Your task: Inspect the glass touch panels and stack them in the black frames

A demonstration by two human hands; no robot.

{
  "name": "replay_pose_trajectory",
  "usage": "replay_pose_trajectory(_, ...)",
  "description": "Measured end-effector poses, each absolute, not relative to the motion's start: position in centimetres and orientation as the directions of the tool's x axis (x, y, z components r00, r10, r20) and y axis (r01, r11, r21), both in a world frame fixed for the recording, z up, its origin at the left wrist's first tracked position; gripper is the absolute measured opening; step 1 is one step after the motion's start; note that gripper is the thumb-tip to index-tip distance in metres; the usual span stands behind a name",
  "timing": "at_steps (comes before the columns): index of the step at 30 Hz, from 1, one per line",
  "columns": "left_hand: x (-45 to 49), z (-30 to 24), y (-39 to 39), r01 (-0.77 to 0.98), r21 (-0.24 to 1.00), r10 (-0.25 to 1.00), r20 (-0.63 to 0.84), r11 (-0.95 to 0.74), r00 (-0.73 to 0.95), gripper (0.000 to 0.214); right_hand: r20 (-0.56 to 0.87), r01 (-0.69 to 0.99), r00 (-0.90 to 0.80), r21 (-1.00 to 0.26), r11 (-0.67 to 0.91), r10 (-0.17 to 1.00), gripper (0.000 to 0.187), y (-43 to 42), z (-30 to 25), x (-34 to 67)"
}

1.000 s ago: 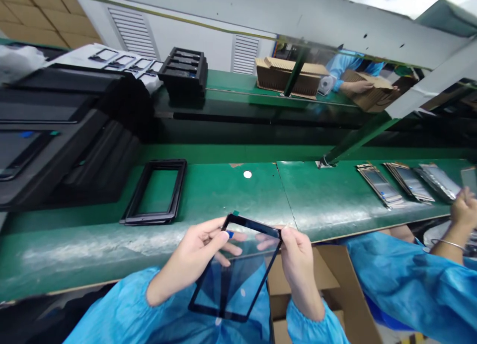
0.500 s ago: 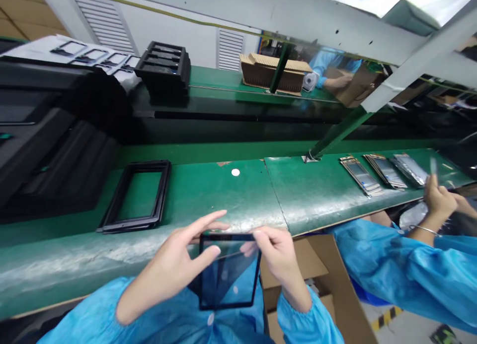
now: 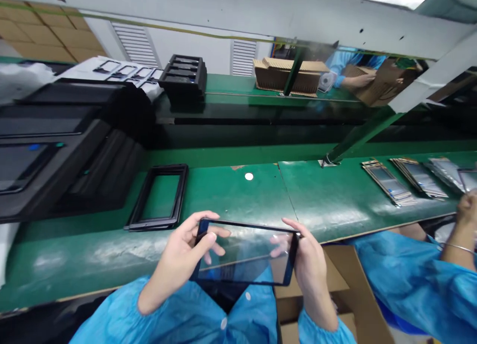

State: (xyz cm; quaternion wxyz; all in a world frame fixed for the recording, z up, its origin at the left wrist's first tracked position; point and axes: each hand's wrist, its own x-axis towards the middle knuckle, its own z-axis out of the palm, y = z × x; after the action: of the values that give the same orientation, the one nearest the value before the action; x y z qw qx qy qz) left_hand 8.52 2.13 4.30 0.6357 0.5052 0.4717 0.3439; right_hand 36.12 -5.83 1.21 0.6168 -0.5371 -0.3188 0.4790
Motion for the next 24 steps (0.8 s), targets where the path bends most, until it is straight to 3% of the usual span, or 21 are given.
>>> replay_pose_trajectory(3, 8.4, 4.5, 2.3, 0.113, 0.976, 0.927, -0.215, 0.189, 0.309, 0.04, -0.141, -0.205, 0.383, -0.977, -0.065, 0.913, 0.037, -5.9, 2.2, 34.9)
replay_pose_trajectory(5, 8.3, 4.9, 2.7, 0.246, 0.969, 0.954, -0.06, -0.015, 0.294, 0.035, -0.124, -0.152, 0.392, -0.986, -0.069, 0.912, 0.032, -5.9, 2.7, 34.5)
replay_pose_trajectory(8, 8.3, 5.8, 3.6, 0.463, 0.768, 0.876, 0.26, -0.443, 0.407, 0.036, -0.103, -0.113, 0.394, -0.992, -0.063, 0.913, 0.032, -6.0, 2.9, 34.2)
replay_pose_trajectory(10, 8.5, 6.3, 4.2, 0.488, 0.621, 0.763, 0.307, -0.614, 0.569, 0.035, -0.107, -0.118, 0.391, -0.991, -0.065, 0.914, 0.032, -6.3, 2.9, 34.0)
replay_pose_trajectory(12, 8.8, 6.6, 4.8, 0.459, 0.571, 0.676, 0.249, -0.681, 0.693, 0.031, -0.118, -0.121, 0.388, -0.99, -0.077, 0.914, 0.033, -6.5, 2.9, 33.7)
replay_pose_trajectory(16, 9.1, 6.7, 5.1, 0.432, 0.591, 0.618, 0.146, -0.681, 0.773, 0.036, -0.161, -0.108, 0.398, -0.986, -0.129, 0.903, 0.034, -6.8, 3.3, 33.1)
replay_pose_trajectory(19, 8.7, 6.9, 4.8, 0.424, 0.632, 0.638, 0.15, -0.649, 0.755, 0.033, -0.195, -0.117, 0.391, -0.98, -0.162, 0.9, 0.038, -6.6, 2.9, 33.1)
replay_pose_trajectory(22, 7.6, 7.1, 4.2, 0.403, 0.775, 0.817, 0.238, -0.486, 0.526, 0.034, -0.22, -0.186, 0.427, -0.971, -0.153, 0.877, 0.044, -6.0, 1.6, 33.7)
replay_pose_trajectory(24, 7.0, 6.9, 3.6, 0.233, 0.931, 0.935, 0.21, -0.281, 0.285, 0.05, -0.223, -0.269, 0.476, -0.958, -0.1, 0.851, 0.049, -5.1, 0.4, 34.0)
